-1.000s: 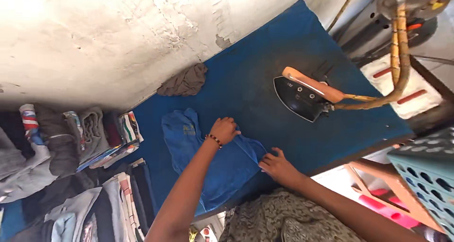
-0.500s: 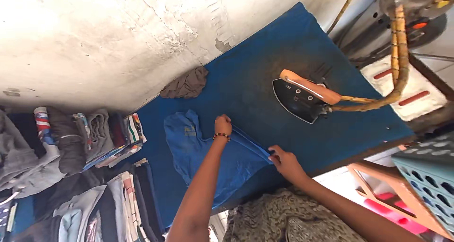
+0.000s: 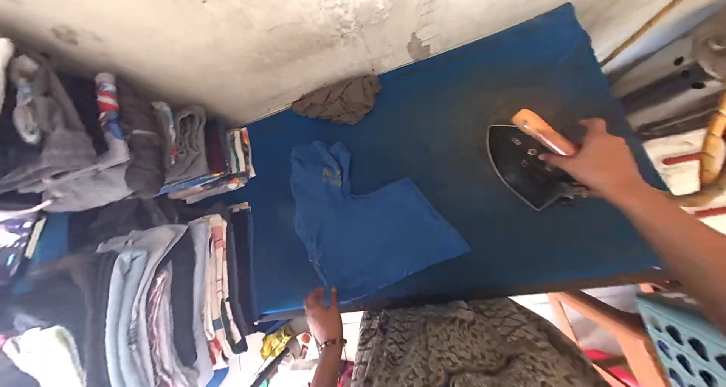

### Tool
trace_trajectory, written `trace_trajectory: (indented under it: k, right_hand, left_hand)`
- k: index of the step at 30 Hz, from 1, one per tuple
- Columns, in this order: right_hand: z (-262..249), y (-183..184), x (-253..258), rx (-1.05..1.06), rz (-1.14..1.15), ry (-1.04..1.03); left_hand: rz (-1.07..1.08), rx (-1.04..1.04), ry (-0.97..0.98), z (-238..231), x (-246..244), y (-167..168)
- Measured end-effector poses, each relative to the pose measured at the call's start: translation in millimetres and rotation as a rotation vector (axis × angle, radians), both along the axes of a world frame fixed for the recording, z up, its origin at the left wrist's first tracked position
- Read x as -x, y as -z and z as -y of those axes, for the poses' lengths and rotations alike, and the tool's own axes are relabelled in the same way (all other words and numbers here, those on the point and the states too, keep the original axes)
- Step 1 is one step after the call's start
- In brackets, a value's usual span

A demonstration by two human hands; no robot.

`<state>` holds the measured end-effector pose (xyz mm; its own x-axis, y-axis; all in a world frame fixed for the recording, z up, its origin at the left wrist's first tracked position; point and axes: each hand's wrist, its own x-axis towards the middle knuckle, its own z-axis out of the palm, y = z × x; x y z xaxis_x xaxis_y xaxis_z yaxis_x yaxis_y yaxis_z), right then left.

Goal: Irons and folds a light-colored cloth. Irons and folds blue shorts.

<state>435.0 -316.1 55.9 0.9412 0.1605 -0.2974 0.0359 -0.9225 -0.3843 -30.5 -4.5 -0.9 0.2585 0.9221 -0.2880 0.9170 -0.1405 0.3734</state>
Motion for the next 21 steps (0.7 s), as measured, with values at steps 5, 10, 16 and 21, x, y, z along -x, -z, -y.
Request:
trace_trajectory:
  k: [5, 10, 16, 21]
  right_hand:
    - [-20.4, 1.4, 1.6, -0.228, -0.239, 0.249]
    - [-80.7, -36.0, 85.8, -0.301, -0.382, 0.124]
    - [-189.4, -21.5, 245.4, -0.012, -0.505, -0.259]
    - [-202.2, -15.6, 238.3, -0.053, -0.435, -0.173]
  left_hand:
    - [0.086, 0.188, 0.039, -1.4, 8.0, 0.5]
    - [0.124, 0.288, 0.127, -17.2, 16.5, 0.4]
    - [0.028, 0.399, 0.262, -30.9, 13.2, -6.2]
    - [0.078, 0.468, 0.341, -40.8, 22.5, -1.3]
